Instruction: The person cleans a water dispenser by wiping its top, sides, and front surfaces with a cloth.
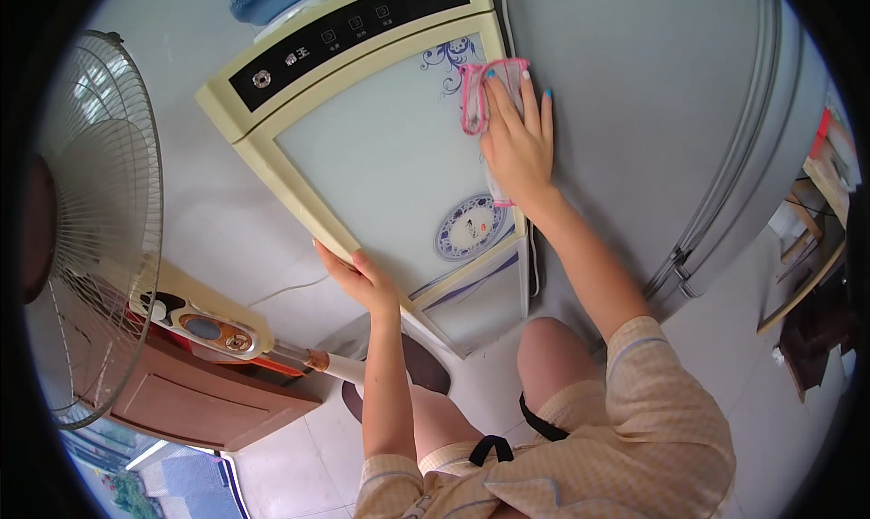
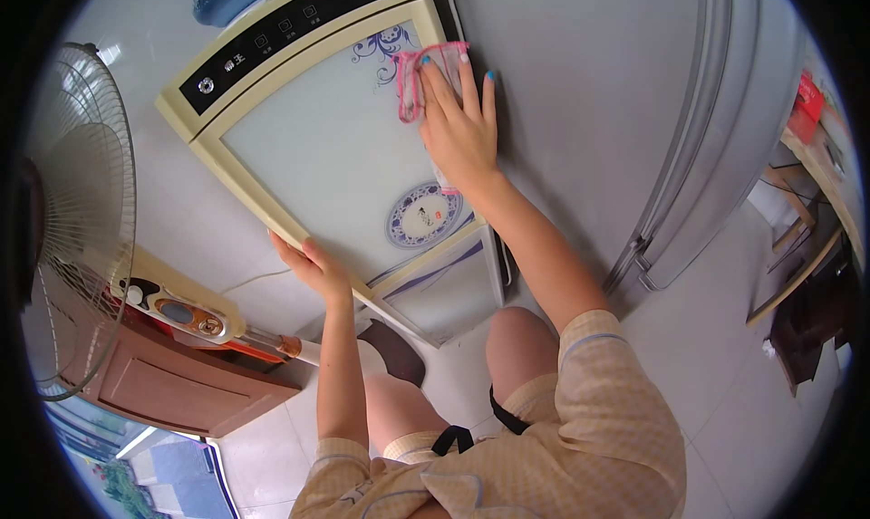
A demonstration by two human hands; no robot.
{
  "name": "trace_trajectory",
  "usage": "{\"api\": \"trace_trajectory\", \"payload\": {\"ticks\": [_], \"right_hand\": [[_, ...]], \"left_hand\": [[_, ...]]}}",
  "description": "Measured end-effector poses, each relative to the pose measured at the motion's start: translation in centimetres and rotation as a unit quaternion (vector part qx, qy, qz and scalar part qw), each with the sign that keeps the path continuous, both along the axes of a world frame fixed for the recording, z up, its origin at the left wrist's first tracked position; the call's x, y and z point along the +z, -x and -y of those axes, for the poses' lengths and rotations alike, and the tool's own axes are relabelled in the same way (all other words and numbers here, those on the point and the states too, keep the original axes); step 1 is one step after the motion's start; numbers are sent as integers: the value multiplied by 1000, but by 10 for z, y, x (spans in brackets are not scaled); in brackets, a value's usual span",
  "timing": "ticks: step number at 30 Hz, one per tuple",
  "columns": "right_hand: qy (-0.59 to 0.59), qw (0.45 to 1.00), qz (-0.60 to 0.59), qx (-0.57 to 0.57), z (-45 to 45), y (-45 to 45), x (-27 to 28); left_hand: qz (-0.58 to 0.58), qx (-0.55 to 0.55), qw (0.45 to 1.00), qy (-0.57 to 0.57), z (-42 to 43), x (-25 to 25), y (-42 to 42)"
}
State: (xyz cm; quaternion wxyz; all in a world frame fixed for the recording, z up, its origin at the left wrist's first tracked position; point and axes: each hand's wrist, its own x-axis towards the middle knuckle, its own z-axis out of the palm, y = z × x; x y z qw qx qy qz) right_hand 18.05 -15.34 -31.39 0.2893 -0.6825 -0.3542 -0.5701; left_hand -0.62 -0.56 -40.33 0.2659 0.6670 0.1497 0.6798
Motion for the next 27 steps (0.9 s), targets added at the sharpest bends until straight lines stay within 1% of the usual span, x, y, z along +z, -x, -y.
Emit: {"api": "trace_trajectory", "payload": {"ticks": [1, 4, 5, 7, 8, 10, 11, 12, 13, 14, 15, 16, 18, 19, 21, 23, 24, 25, 26, 27], "right_hand": [[-15, 1000, 11, 9, -1, 1, 9], [-9, 1000, 4, 22, -3, -3, 0], [-10, 1000, 3, 24, -8, -3, -16], [31, 991, -23, 126, -18, 2, -67], [89, 987, 10, 132, -19, 14, -87], [84, 984, 28, 158, -24, 31, -89], [102, 981, 59, 154, -25, 23, -81], [120, 977, 90, 150, -22, 15, -54], [84, 983, 106, 125, -27, 9, -25], [55, 990, 71, 107, -26, 7, 14], [-17, 992, 63, 105, -31, 3, 45], [-55, 988, 66, 132, -36, 4, 67], [-90, 989, 39, 110, -45, 18, 68], [-89, 989, 40, 110, -46, 24, 60], [73, 989, 15, 125, -46, 37, 27], [169, 968, 63, 175, -49, 52, -30], [194, 953, 105, 210, -58, 55, -72], [218, 934, 147, 243, -62, 56, -99], [218, 935, 146, 238, -60, 58, -97], [186, 943, 140, 236, -63, 65, -90]], "left_hand": [[-11, 11, 1000, -11, -2, -2, 1], [-30, 26, 999, -13, -6, -8, 2], [-40, 29, 999, -5, -8, -11, 4], [-39, 32, 999, -13, -12, -14, 4], [-35, 35, 999, -21, -13, -14, 3], [-32, 27, 999, -20, -13, -14, 3], [-33, 16, 999, -22, -13, -14, 4], [-33, 18, 999, -22, -12, -13, 5], [-28, 27, 999, -34, -11, -11, 4], [-23, 35, 998, -47, -10, -8, 1], [-23, 34, 998, -47, -7, -7, 1], [-16, 20, 999, -31, -5, -6, 1], [-11, 7, 1000, -16, -5, -5, 2], [-5, 8, 1000, -13, -5, -7, 2], [-2, 7, 1000, -11, -5, -9, -1], [0, 21, 999, -26, -6, -9, -1], [-2, 17, 999, -27, -7, -9, 0], [6, -5, 1000, -26, -7, -8, 0], [13, -27, 999, -25, -7, -7, -1], [12, -43, 999, -9, -7, -7, 0]]}}
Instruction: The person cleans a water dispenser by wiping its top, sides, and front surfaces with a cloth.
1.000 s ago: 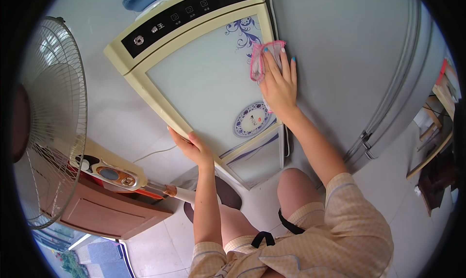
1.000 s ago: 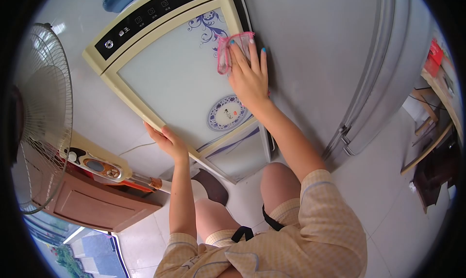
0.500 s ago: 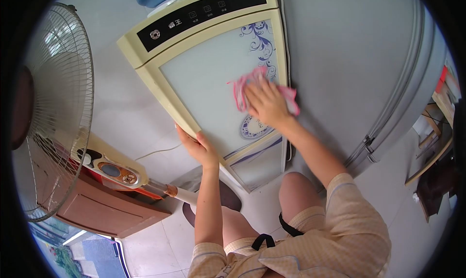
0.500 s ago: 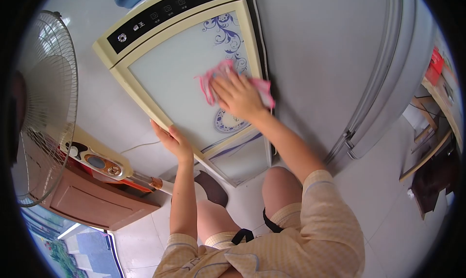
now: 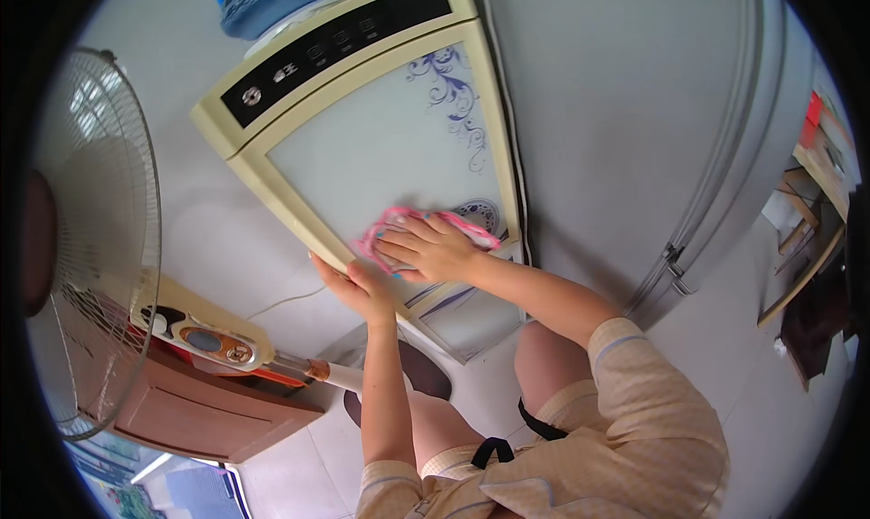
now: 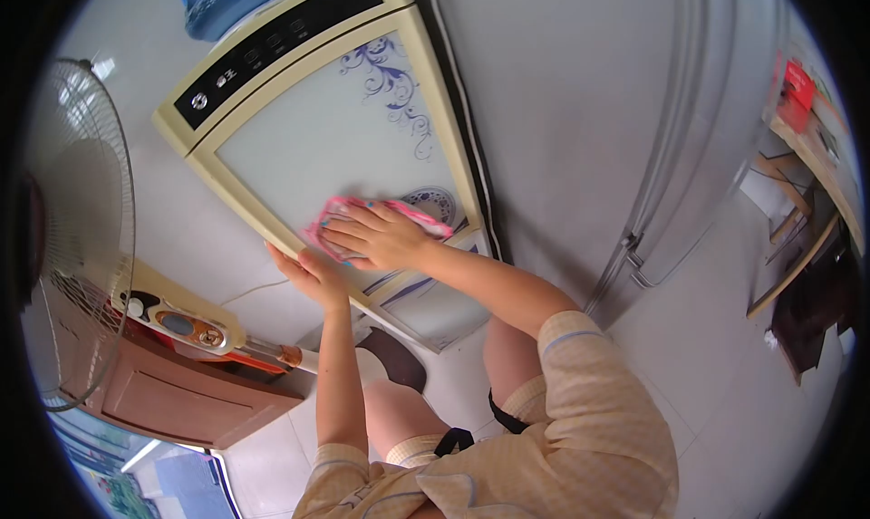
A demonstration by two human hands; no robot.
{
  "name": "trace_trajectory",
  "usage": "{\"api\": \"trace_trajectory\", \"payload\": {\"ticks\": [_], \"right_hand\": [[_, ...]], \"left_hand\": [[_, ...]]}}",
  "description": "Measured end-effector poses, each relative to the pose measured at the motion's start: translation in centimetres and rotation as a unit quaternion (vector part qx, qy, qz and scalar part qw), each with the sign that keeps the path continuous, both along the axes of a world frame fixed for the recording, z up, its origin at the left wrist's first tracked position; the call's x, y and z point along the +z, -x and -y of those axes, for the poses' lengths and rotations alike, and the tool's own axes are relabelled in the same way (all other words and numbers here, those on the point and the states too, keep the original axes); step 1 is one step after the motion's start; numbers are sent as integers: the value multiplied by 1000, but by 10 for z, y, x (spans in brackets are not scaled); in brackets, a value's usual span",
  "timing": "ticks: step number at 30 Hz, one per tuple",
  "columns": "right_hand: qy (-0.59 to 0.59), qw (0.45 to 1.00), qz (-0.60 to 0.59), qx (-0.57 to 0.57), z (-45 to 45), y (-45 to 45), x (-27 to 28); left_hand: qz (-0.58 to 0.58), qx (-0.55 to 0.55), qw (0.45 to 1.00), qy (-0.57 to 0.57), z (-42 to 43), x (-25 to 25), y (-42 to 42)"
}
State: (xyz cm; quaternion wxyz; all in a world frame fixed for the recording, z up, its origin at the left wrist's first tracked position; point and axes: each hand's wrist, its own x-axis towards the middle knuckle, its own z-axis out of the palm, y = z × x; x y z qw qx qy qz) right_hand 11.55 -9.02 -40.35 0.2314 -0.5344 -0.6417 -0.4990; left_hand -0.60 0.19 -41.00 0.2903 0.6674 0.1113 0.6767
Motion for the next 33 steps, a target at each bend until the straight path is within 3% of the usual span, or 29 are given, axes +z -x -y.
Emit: {"api": "trace_trajectory", "payload": {"ticks": [3, 5, 7, 10, 12, 15, 18, 27, 29, 32, 33], "right_hand": [[-78, 994, -80, -5, -17, 27, 61], [-136, 983, -119, 13, -30, 47, 122], [-249, 963, -97, 19, -35, 57, 175], [-330, 940, -85, -29, -43, 42, 209], [-309, 936, -124, -114, -25, 18, 216], [-374, 879, -245, -168, -1, -45, 213], [-363, 883, -288, -73, 14, -67, 187], [-317, 847, -419, -79, 28, -54, 30], [-306, 849, -428, -49, 31, -56, 29], [-339, 841, -420, -44, 25, -64, 101], [-362, 857, -362, -51, 22, -70, 130]], "left_hand": [[-7, 62, 998, -24, 4, 2, 0], [-3, 37, 999, -33, 0, -2, 0], [-7, 42, 999, -9, 6, 1, 1], [-21, 43, 999, -21, 12, 8, 3], [-11, 23, 999, -28, 13, 10, 0], [-27, 59, 998, -26, 12, 7, 2], [-22, 73, 997, -29, 12, 8, -1], [-60, 103, 993, 1, 13, 3, 6], [-53, 77, 996, -5, 12, 4, 4], [-45, 55, 997, -20, 11, 5, 3], [-42, 52, 997, -25, 10, 5, 3]]}}
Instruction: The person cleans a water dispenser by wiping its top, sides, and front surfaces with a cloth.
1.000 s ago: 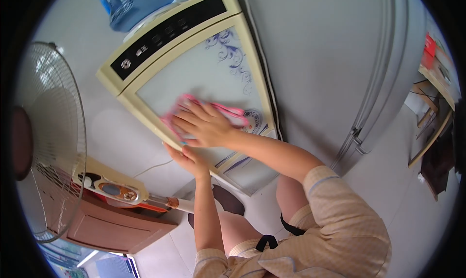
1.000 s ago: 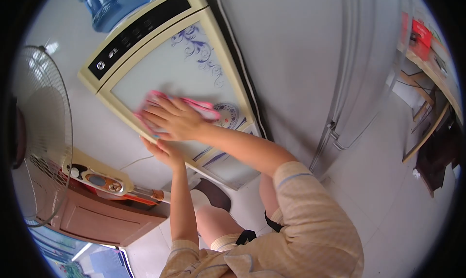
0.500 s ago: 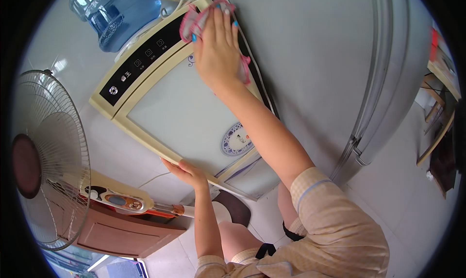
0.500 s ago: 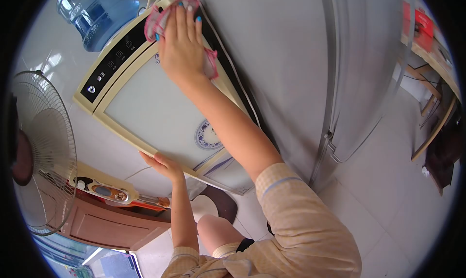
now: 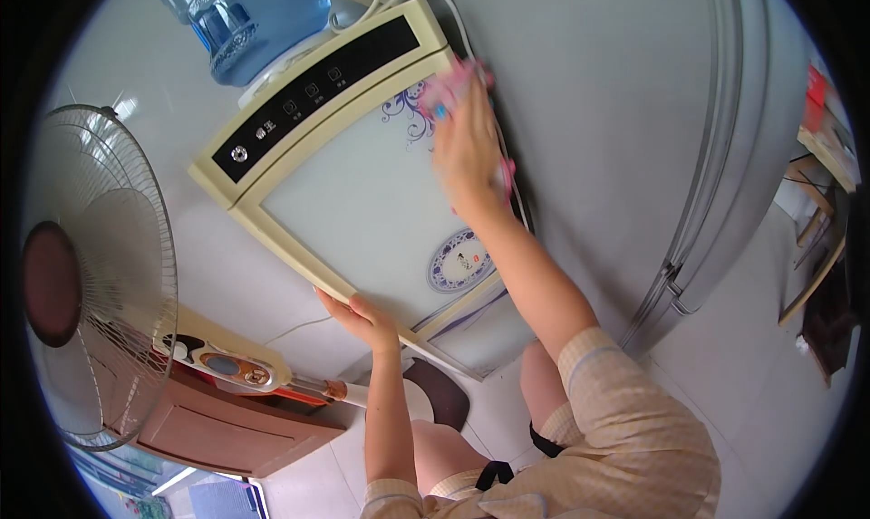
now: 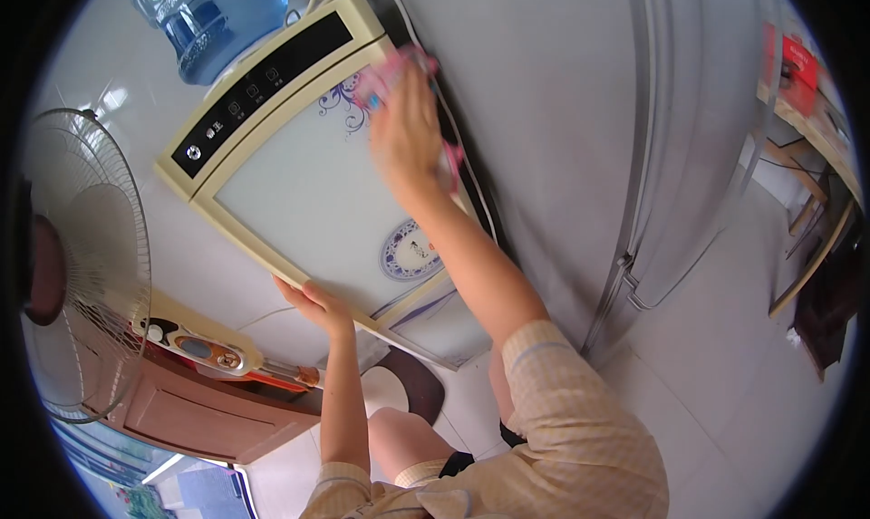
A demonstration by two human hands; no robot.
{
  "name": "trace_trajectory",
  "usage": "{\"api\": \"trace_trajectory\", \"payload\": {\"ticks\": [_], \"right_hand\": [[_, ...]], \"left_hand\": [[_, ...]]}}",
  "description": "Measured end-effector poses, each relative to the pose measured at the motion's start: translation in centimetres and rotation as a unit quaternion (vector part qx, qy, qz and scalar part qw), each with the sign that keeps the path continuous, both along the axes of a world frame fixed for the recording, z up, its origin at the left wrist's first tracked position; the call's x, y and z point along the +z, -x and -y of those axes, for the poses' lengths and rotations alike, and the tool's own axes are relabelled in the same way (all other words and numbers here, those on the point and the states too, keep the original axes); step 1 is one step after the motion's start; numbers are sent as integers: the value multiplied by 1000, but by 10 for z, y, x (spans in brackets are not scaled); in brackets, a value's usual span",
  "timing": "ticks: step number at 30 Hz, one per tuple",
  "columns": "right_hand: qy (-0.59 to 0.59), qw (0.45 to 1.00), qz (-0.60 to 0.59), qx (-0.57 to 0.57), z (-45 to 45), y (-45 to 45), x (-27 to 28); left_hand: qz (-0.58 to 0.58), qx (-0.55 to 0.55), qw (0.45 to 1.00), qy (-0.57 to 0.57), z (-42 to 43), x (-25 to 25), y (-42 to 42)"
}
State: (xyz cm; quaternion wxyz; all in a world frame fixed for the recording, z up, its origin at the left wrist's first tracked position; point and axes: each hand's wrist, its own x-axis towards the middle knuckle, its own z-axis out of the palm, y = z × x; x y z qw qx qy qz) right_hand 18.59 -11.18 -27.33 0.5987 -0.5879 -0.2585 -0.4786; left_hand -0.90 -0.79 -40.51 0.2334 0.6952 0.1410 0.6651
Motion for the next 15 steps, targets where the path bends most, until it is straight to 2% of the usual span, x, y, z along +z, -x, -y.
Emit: {"api": "trace_trajectory", "payload": {"ticks": [1, 4, 7, 10, 11, 15], "right_hand": [[-8, 998, 53, -34, -2, -4, 29], [-42, 991, 108, -71, -7, -9, 92], [-53, 993, 103, -31, -3, -7, 88], [-38, 990, 122, -57, 2, -11, 52], [-31, 995, 93, -22, 4, -9, 38], [-9, 990, 134, -48, 12, -14, 45]], "left_hand": [[-2, 9, 1000, 5, 0, -1, 1], [0, 9, 1000, 4, -1, 0, 0], [3, 7, 1000, 6, 0, 0, 0], [3, 22, 1000, 13, 2, -2, -1], [1, 34, 999, 15, 2, -2, -2], [-6, 34, 999, 9, 4, -1, 0]]}}
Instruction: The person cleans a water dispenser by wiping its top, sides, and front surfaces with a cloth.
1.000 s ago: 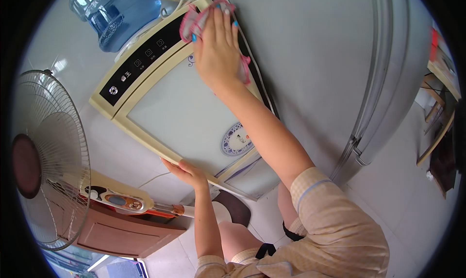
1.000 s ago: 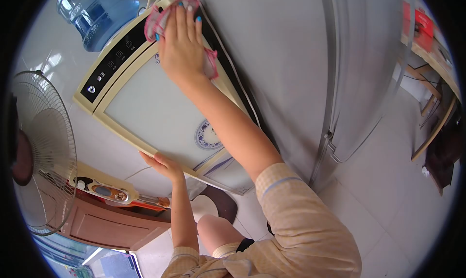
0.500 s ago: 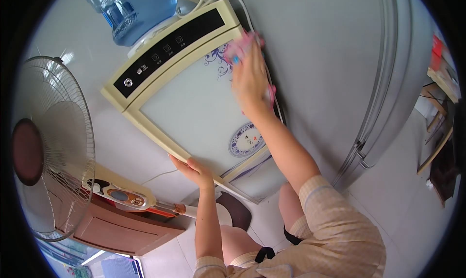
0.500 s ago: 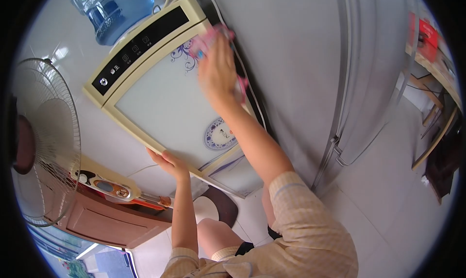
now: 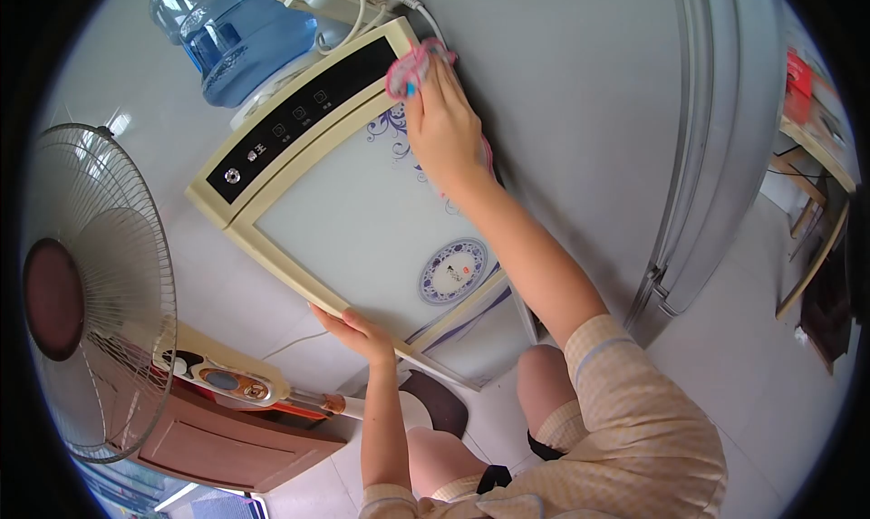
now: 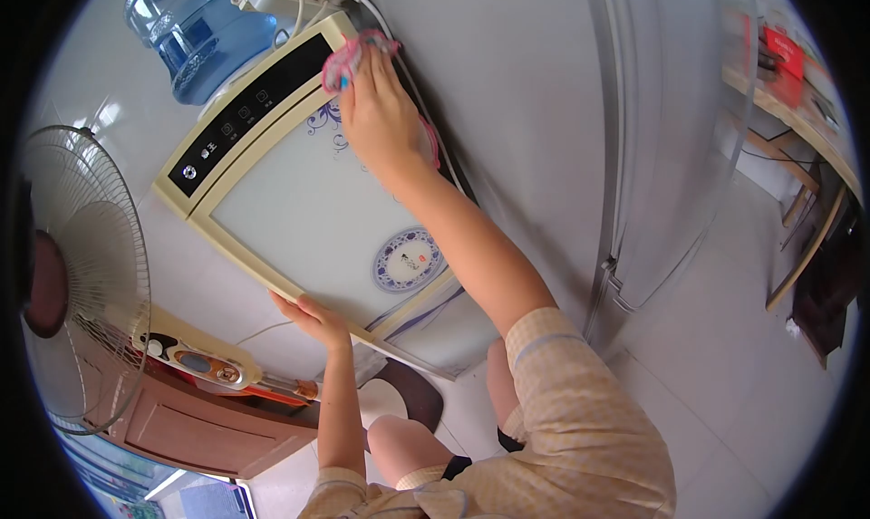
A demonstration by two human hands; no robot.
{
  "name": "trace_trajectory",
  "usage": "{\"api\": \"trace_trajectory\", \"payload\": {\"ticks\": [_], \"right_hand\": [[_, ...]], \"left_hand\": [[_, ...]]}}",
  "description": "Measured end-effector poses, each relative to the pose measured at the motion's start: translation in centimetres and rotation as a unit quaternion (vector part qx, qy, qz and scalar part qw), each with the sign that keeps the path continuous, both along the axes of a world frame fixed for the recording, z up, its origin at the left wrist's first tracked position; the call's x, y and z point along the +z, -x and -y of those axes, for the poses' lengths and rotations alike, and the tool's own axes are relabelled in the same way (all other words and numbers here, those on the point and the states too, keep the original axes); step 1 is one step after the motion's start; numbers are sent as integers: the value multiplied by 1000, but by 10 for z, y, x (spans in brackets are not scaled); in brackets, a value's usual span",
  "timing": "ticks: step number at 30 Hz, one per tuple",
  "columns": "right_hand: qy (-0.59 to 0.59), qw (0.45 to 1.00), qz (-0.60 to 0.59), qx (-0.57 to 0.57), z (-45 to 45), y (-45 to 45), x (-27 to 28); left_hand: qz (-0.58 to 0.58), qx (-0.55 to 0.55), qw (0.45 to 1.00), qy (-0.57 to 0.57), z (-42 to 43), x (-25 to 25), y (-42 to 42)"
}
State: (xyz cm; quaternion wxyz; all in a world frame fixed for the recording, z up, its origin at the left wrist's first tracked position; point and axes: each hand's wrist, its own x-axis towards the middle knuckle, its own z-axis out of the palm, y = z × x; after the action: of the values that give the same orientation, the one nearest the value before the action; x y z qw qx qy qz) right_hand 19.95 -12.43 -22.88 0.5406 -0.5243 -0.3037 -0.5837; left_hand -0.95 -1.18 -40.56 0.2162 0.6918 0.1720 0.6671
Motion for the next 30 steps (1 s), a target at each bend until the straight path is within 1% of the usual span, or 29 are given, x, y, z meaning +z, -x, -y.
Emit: {"api": "trace_trajectory", "payload": {"ticks": [1, 3, 4, 5, 7, 8, 9, 11, 13, 15, 17, 19, 20, 22, 23, 25, 26, 28, 29, 30], "right_hand": [[1, 1000, 1, -2, 2, -1, 14], [-7, 998, -21, 55, 0, -3, 43], [-9, 997, -37, 68, -2, -2, 50], [-11, 997, -38, 72, -2, 2, 44], [14, 1000, 13, 12, -3, 6, 17], [58, 998, 36, -12, -10, 4, -8], [60, 997, 37, -10, -11, 10, -27], [109, 994, 14, 21, -12, 23, -55], [127, 991, 10, 36, -8, 28, -47], [107, 994, -6, 37, -9, 28, -27], [60, 998, -15, 23, -15, 29, -4], [6, 1000, -23, 17, -30, 37, 11], [11, 999, -20, 26, -37, 46, 11], [78, 992, 78, 55, -44, 73, 3], [122, 985, 91, 81, -49, 94, -7], [196, 962, 167, 96, -56, 115, -34], [206, 957, 172, 108, -56, 119, -48], [295, 922, 197, 156, -47, 119, -66], [304, 915, 207, 167, -43, 116, -67], [343, 896, 240, 148, -40, 110, -63]], "left_hand": [[0, -1, 1000, 5, 0, -1, 0], [6, -3, 1000, 5, -3, -1, -3], [-5, 3, 1000, 11, -3, -2, -2], [-17, 12, 1000, 18, -4, -4, 2], [-2, 2, 1000, 6, -1, 1, 0], [10, -12, 1000, -5, 0, 2, -2], [11, -10, 1000, -2, 0, 1, -2], [-3, -4, 1000, 9, -2, -2, 1], [-8, 9, 1000, 7, 0, 0, -1], [-13, 21, 1000, 2, 0, 0, 3], [0, -16, 1000, 17, -4, -3, 1], [3, 9, 1000, 16, -6, -4, 1], [6, 3, 1000, 15, -7, -5, 0], [11, 6, 1000, 23, -8, -6, 0], [24, -25, 999, 16, -9, -5, 0], [52, -83, 995, 6, -10, -6, 3], [80, -117, 990, 9, -15, -10, 3], [81, -112, 990, 17, -19, -11, 3], [73, -119, 990, 17, -20, -12, 4], [81, -146, 985, 48, -21, -14, 6]]}}
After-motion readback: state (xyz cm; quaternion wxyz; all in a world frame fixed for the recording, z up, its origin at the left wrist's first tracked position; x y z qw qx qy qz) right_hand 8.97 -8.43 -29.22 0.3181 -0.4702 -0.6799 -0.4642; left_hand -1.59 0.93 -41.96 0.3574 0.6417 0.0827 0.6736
